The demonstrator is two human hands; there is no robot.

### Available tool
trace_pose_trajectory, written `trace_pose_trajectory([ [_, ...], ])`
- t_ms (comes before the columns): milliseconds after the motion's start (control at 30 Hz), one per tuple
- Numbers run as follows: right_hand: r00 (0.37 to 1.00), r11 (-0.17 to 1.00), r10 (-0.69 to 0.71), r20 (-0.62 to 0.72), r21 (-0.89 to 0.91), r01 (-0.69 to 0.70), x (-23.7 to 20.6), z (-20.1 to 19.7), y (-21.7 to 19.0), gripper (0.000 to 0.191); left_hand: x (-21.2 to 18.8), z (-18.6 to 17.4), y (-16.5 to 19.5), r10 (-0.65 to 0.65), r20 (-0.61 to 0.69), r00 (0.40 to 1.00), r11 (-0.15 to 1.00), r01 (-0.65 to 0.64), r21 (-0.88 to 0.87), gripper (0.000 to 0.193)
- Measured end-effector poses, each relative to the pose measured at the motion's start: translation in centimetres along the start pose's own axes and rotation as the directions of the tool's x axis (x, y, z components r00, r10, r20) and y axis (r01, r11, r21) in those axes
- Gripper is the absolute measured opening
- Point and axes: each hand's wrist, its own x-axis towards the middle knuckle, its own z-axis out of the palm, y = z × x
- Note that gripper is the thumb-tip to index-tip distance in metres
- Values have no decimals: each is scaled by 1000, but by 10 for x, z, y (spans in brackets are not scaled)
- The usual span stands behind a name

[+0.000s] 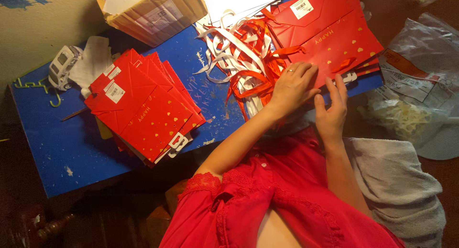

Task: The person ties red ribbons onto small red Valentine's Day gift boxes. They pick up a box, thread a ribbon through the handle, and tie a bow. The finished boxes are stacked on the table.

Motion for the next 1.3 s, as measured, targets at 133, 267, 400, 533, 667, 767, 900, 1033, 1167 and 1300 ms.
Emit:
trace_pose_trajectory([
  [133,1000,1000,-23,18,-3,23,3,6,-3,50,4,8,0,-73,19,997,995,74,-72,59],
  [267,999,999,-39,3,25,39,2,6,0,57,7,5,-15,-85,11,996,977,85,-196,47],
  [400,996,974,90,-17,211,-84,7,8,9,67,8,2,-15,-125,47,991,977,131,-171,40],
  [533,981,913,196,-3,366,-181,14,9,16,68,13,-2,-3,-117,37,992,990,120,-79,49],
  [667,983,942,185,-13,286,-174,13,3,14,62,22,-3,6,-112,48,993,994,111,16,61],
  [767,991,934,132,-31,339,-113,13,1,11,58,28,-1,9,-100,60,993,993,96,71,63],
  [900,994,915,106,-37,396,-83,18,2,9,54,35,4,7,-145,118,982,986,133,100,57],
  [1033,995,802,98,-25,593,-65,27,2,3,51,34,6,-2,-123,94,988,991,117,64,58],
  [1167,997,757,-1,-77,652,51,40,0,-3,50,29,14,-9,-53,26,998,996,51,77,41],
  [1300,956,957,-254,-145,-180,227,64,-17,8,29,22,25,-6,-37,36,999,984,30,176,17],
])
